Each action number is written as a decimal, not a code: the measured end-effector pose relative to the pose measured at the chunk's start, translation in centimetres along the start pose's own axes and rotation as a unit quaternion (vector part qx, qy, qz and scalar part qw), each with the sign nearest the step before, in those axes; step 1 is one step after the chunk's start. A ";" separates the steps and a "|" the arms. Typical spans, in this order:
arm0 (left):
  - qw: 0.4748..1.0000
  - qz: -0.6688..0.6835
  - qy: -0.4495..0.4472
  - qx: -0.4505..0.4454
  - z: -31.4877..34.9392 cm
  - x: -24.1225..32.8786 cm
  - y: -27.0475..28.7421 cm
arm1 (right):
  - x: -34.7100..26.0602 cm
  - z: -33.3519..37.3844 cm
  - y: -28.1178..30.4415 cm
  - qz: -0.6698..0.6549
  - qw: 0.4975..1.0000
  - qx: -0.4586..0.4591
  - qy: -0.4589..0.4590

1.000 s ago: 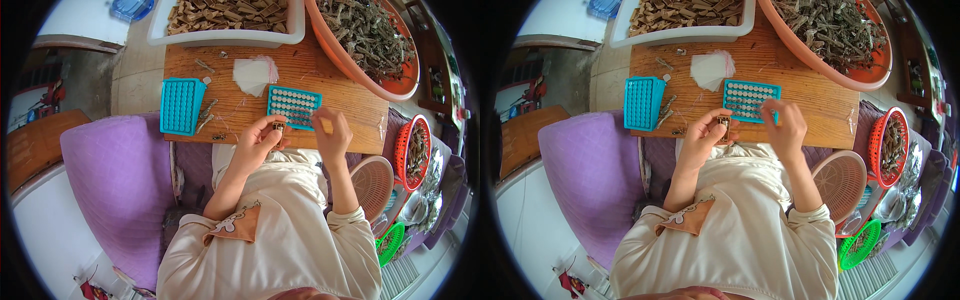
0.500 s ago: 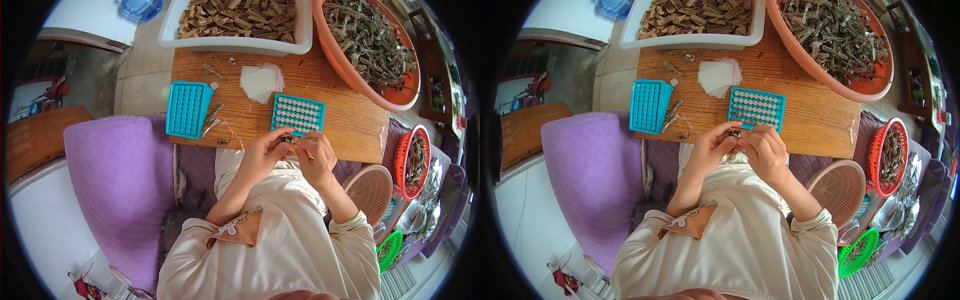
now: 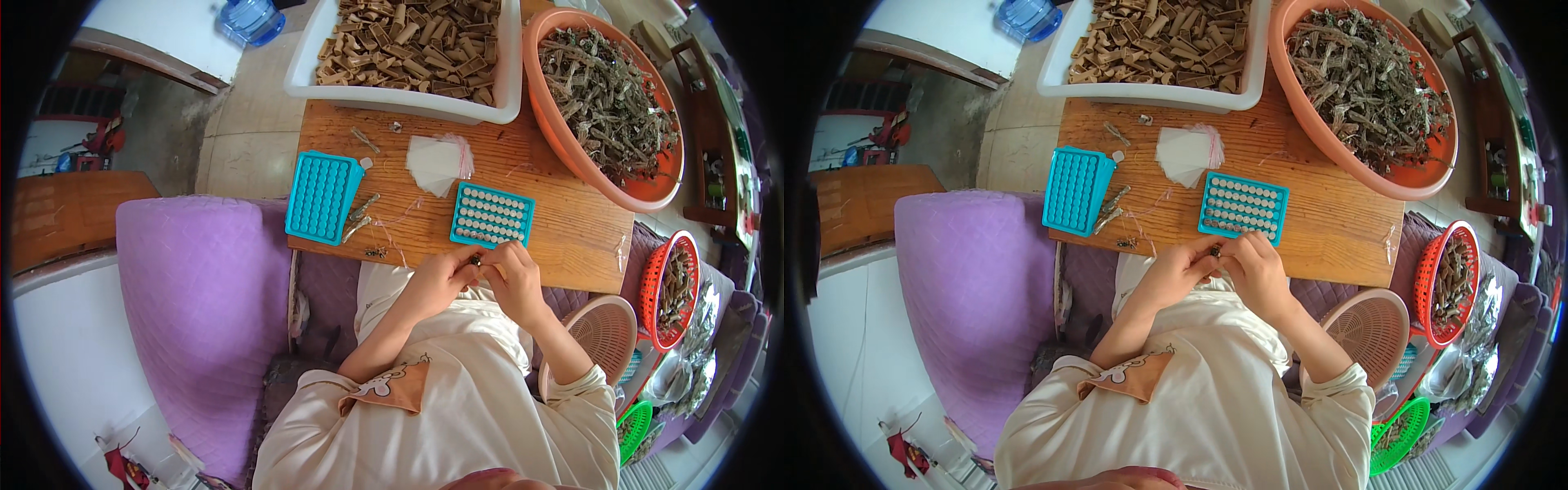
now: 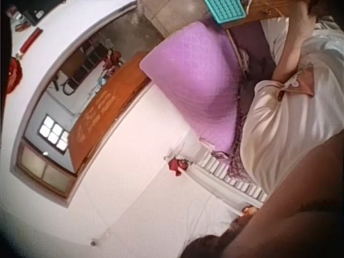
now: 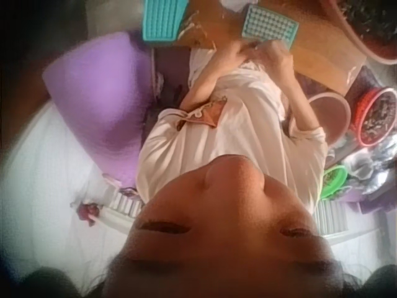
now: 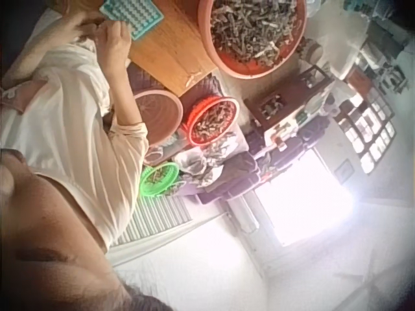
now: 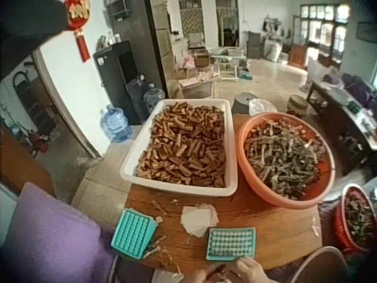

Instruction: The person sits at a low table and assembles small cylindrical objects by inserting dried plant material into hollow cardboard tubes. They pick up a tube, stuff it with material from a large bowl, and place the finished unit into a clear plastic container. The process is repeated continuously throughout the clip.

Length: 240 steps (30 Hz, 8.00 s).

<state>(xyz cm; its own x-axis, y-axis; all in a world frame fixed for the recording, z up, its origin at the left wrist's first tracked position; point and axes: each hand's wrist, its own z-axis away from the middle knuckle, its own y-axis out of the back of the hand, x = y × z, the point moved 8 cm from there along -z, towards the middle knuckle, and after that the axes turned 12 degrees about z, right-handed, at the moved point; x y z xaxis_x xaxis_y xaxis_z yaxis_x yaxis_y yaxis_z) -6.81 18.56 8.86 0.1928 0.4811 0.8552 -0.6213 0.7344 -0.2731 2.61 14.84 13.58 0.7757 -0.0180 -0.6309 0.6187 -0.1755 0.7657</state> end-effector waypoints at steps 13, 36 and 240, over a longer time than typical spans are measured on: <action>0.976 0.205 0.028 -0.069 0.3 0.9 0.0 | -2.4 -6.7 0.6 0.036 0.943 -0.288 0.163; 0.879 0.468 -0.064 0.067 1.1 -0.1 5.3 | 8.6 -29.8 3.4 0.550 0.811 -0.202 -0.008; 0.806 0.580 -0.030 -0.117 -1.7 0.6 0.8 | 7.5 -1.3 4.1 0.010 0.968 0.198 -0.155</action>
<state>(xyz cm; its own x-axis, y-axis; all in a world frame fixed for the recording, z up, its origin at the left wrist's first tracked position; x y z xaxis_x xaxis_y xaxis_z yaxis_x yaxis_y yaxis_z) -5.87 20.22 8.41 -0.4555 0.8901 -0.0166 -0.1952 -0.1181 -0.9736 11.14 15.29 12.08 0.6741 -0.3090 -0.6708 0.4609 -0.5337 0.7090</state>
